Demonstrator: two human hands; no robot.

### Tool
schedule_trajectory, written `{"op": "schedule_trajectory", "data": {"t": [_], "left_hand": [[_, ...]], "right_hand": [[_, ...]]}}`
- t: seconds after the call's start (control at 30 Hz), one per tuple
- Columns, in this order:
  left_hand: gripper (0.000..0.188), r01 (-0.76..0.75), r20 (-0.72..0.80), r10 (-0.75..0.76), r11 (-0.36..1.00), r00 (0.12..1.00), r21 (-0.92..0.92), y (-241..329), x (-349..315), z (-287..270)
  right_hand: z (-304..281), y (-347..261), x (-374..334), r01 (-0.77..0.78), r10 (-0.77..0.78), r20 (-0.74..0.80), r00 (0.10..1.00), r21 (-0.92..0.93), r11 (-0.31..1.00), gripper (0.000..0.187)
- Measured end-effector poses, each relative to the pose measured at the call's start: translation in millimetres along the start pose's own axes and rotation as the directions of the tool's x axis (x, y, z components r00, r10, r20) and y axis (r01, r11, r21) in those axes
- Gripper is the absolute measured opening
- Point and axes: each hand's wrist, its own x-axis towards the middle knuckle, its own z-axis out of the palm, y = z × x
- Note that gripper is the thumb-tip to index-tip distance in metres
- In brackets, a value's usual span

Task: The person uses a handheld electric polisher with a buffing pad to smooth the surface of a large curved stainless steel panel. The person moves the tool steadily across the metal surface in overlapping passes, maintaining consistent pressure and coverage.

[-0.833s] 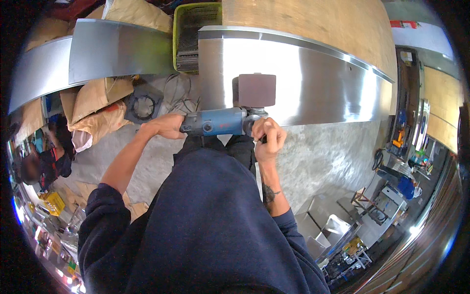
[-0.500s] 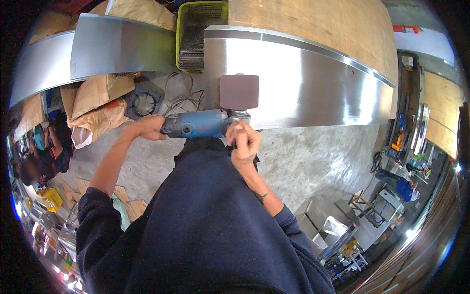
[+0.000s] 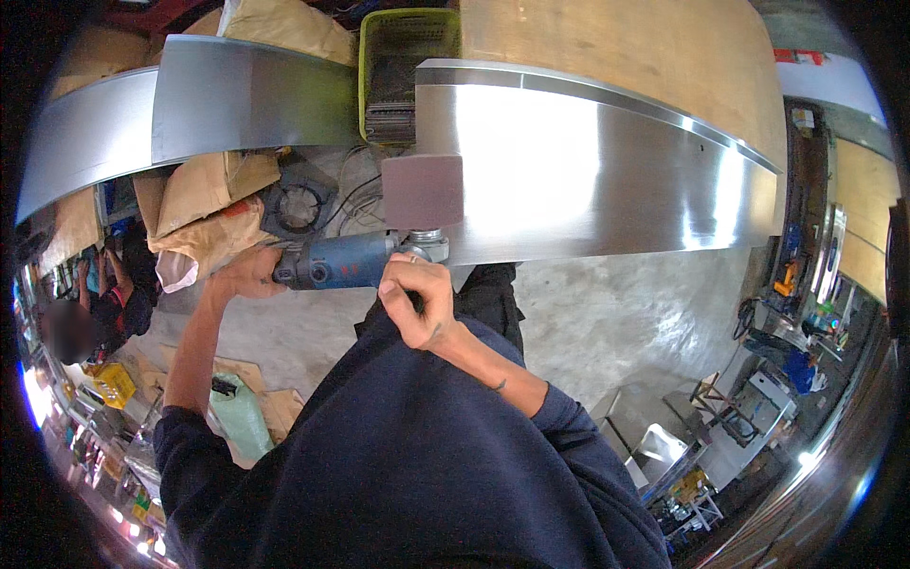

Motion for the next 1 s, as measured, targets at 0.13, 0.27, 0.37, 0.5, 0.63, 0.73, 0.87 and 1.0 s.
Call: {"op": "schedule_trajectory", "data": {"t": [0.13,0.27,0.37,0.5,0.63,0.73,0.87,1.0], "left_hand": [[0.045,0.048,-0.045,-0.043,0.992,0.998,0.12,-1,-5,-15],[0.043,0.17,-0.069,-0.167,0.984,0.984,0.044,-3,9,-33],[0.042,0.105,-0.13,-0.106,0.994,0.986,-0.021,-14,20,-40],[0.042,0.129,-0.068,-0.126,0.991,0.99,0.042,-11,32,-58],[0.042,0.15,-0.047,-0.15,0.989,0.988,-0.005,-7,37,-64],[0.042,0.115,-0.066,-0.109,0.987,0.992,0.11,-25,37,-50],[0.043,0.167,-0.001,-0.167,0.985,0.986,0.035,-22,38,-50],[0.043,0.117,-0.009,-0.117,0.992,0.993,0.048,-31,45,-42]], "right_hand": [[0,-8,18,0.085,-0.084,0.028,0.996,-0.015,0.996,0.022],[-6,2,40,0.11,-0.108,0.038,0.993,-0.048,0.993,0.022],[-9,9,58,0.121,-0.121,0.001,0.993,-0.018,0.993,0.026],[-12,14,67,0.066,-0.066,-0.022,0.998,-0.005,0.998,0.026],[-11,21,65,0.041,-0.041,-0.053,0.998,-0.015,0.999,0.019],[-9,25,61,0.036,-0.036,-0.045,0.998,-0.002,0.999,0.018],[-6,29,55,0.035,-0.038,-0.075,0.996,-0.031,0.999,0.017],[-10,29,51,0.037,-0.042,-0.107,0.993,-0.048,0.998,0.019]]}}
